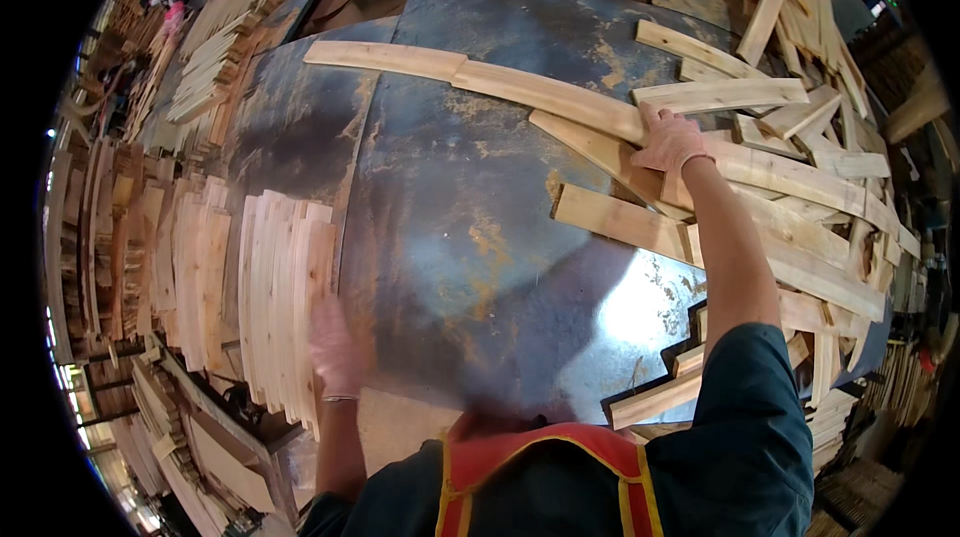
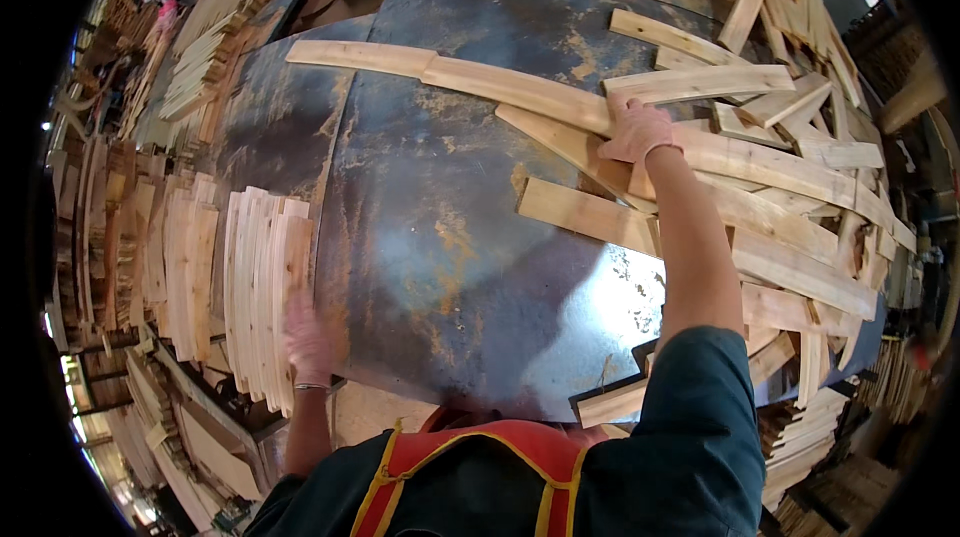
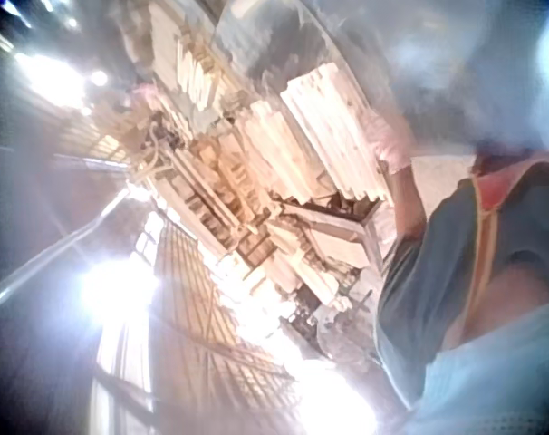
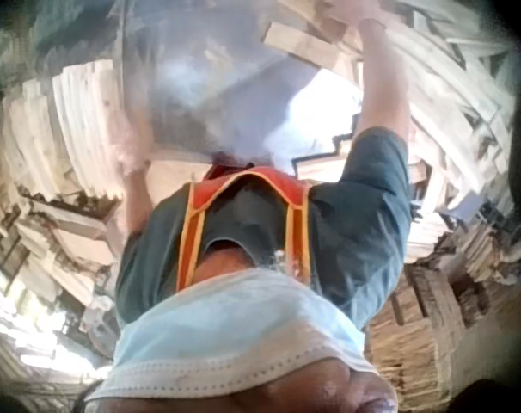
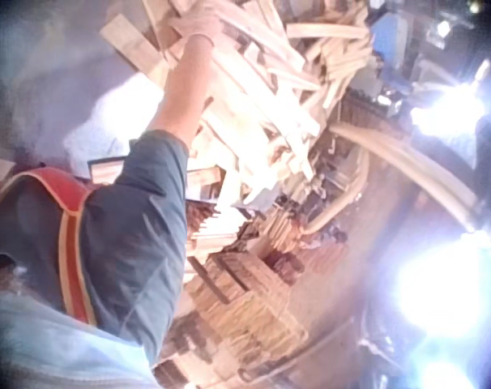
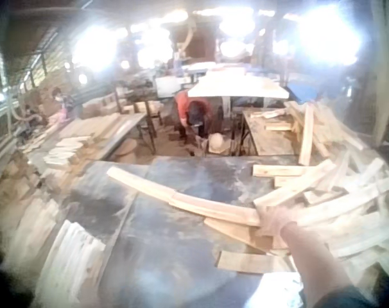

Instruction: The person picks up wooden planks from a large pile on a metal table and stacks them neatly. They repeatedly grab handfuls of planks, align them, and place them into a growing stack on the left side of the table.

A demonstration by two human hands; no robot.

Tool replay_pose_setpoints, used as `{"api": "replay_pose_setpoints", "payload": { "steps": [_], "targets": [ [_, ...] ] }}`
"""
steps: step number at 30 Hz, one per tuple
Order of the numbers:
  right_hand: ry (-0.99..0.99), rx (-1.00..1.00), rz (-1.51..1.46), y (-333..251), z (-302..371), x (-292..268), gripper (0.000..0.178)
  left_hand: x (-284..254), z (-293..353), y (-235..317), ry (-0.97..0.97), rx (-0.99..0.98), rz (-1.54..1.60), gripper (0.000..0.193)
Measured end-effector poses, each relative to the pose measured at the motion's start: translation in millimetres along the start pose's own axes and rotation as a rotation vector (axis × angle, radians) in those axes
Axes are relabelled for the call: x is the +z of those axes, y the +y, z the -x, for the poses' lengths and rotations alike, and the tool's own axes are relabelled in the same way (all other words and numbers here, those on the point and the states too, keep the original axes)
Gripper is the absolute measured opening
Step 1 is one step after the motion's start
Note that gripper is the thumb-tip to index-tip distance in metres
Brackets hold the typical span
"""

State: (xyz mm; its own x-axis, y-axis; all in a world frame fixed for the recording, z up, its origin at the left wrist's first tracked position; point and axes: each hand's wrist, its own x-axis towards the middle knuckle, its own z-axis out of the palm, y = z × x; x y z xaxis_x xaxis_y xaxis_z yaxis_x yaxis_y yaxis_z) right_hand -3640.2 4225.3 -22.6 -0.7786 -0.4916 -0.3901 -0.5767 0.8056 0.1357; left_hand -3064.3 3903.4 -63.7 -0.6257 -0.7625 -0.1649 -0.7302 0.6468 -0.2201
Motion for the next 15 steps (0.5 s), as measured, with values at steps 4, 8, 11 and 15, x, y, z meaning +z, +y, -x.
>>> {"api": "replay_pose_setpoints", "payload": {
  "steps": [4, 8, 11, 15],
  "targets": [
    [-0.163, -0.137, -0.281, -39, 32, 31, 0.076, -38, 19, 94, -0.146, 0.222, 0.219, 0.088],
    [-0.525, -0.377, -1.107, -89, 119, 67, 0.081, -48, 8, 172, -0.492, 0.138, 1.118, 0.086],
    [-0.599, -0.363, -1.244, -140, 196, 86, 0.105, -47, -8, 226, -0.726, -0.070, 2.008, 0.069],
    [-0.329, -0.376, -1.043, -169, 255, 88, 0.105, -49, -19, 211, -0.744, -0.156, 2.145, 0.035]
  ]
}}
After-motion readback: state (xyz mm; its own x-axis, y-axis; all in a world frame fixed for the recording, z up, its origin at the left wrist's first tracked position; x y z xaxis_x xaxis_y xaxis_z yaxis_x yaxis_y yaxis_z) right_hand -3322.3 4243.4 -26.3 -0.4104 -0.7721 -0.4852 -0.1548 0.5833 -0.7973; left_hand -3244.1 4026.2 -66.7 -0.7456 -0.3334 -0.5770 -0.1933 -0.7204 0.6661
